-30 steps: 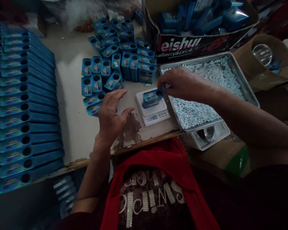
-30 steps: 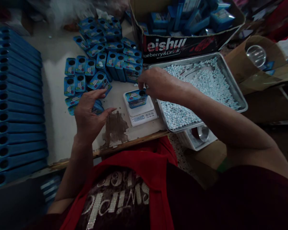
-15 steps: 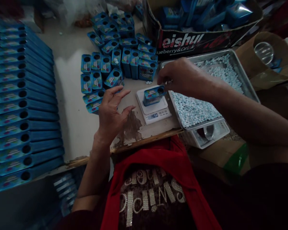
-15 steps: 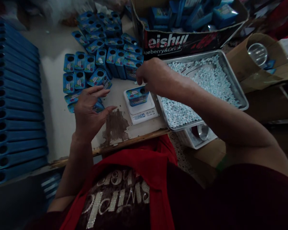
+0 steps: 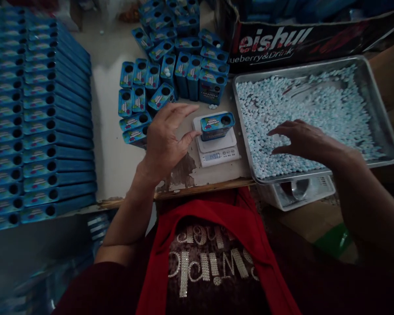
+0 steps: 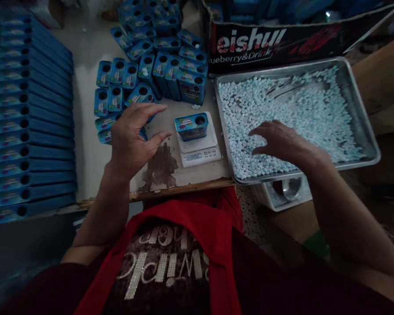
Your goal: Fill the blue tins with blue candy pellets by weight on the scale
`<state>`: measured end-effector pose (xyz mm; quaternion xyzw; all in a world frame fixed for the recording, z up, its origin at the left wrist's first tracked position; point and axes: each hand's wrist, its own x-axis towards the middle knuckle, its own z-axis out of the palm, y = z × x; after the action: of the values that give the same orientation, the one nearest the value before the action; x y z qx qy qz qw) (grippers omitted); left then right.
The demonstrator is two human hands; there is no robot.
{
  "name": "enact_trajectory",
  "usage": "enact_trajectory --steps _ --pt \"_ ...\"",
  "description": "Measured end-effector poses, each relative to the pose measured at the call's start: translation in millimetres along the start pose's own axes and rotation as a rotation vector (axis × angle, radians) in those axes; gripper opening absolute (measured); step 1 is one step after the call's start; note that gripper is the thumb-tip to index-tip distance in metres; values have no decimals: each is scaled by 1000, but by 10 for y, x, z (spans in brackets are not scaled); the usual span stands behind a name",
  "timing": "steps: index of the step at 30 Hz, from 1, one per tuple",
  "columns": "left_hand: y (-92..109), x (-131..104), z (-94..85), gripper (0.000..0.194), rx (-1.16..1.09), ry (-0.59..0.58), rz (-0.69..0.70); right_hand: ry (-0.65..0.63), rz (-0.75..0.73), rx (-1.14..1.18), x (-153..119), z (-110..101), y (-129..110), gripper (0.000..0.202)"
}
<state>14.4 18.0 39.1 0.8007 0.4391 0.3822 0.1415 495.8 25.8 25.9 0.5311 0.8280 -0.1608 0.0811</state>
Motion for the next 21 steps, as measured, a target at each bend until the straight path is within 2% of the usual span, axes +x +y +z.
enact_trajectory --steps 3,5,8,11,14,18,21 --pt "62 103 52 59 26 -57 -20 22 -21 36 -122 181 -195 70" --pt "99 137 104 66 34 -87 -68 55 -2 18 -144 283 -384 70" --pt "137 141 200 77 24 -105 -113 46 60 -31 -91 385 -619 50" --pt "142 105 259 78 13 -111 -115 31 117 48 18 391 -661 27" --pt "120 68 224 76 13 -112 -118 107 201 394 117 321 -509 17" --pt "59 72 156 80 -14 -132 -93 72 314 1065 177 189 -333 34" --pt "-9 104 268 86 -66 -150 -80 148 330 1281 188 62 -391 39"
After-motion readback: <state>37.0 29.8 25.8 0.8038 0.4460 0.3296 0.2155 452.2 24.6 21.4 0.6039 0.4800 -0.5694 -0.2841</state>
